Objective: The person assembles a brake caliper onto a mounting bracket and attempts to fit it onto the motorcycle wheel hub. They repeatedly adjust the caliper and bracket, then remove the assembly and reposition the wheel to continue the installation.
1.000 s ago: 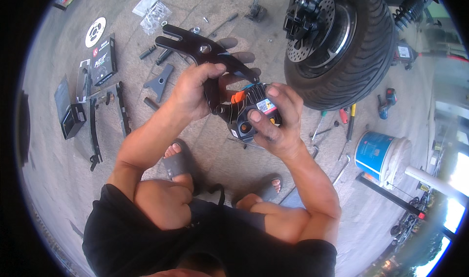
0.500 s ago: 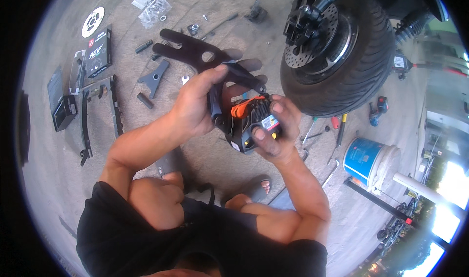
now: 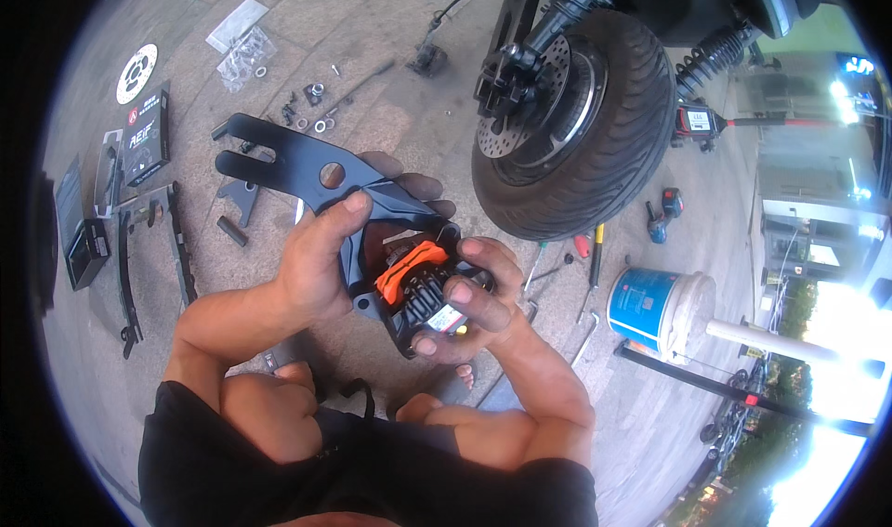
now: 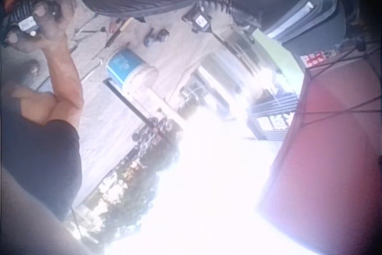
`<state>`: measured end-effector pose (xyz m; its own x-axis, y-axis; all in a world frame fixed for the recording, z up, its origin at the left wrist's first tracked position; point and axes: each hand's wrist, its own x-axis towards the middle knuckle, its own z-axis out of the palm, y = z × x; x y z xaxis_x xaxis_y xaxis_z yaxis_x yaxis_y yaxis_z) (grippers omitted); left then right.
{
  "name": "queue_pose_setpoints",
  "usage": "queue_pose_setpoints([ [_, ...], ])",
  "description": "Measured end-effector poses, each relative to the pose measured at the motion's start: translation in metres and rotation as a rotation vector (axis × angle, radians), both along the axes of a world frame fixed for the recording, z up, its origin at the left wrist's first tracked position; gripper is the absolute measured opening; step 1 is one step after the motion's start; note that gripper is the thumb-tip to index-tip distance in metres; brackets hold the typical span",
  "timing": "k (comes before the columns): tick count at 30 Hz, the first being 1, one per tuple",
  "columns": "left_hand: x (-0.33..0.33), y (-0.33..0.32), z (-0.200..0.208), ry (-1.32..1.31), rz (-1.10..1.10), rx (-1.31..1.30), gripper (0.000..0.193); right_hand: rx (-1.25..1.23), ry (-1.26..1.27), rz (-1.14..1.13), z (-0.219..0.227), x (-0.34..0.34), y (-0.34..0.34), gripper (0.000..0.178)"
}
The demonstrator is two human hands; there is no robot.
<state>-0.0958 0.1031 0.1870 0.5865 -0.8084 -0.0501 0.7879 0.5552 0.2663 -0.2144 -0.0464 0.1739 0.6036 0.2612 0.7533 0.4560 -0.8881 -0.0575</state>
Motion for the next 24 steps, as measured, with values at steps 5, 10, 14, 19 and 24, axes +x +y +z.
queue_pose_setpoints([
  [5,-0.002,0.001,0.001,0.022,-0.023,-0.041,0.035,0.045,-0.014,0.056,0.003,0.001,0.003,0.064],
  [10,-0.004,0.004,0.001,0.005,-0.043,-0.05,0.038,0.143,-0.013,0.154,-0.009,-0.002,0.001,0.06],
  [14,-0.005,0.004,0.002,0.045,-0.052,-0.072,0.039,0.291,0.111,0.199,-0.012,-0.009,0.001,0.057],
  [19,-0.008,0.005,0.005,0.044,-0.041,-0.026,0.041,0.393,0.278,0.188,0.001,-0.014,-0.005,0.063],
  [24,-0.005,0.001,-0.001,0.163,-0.086,0.027,0.038,0.754,0.307,0.278,-0.019,-0.004,0.002,0.067],
])
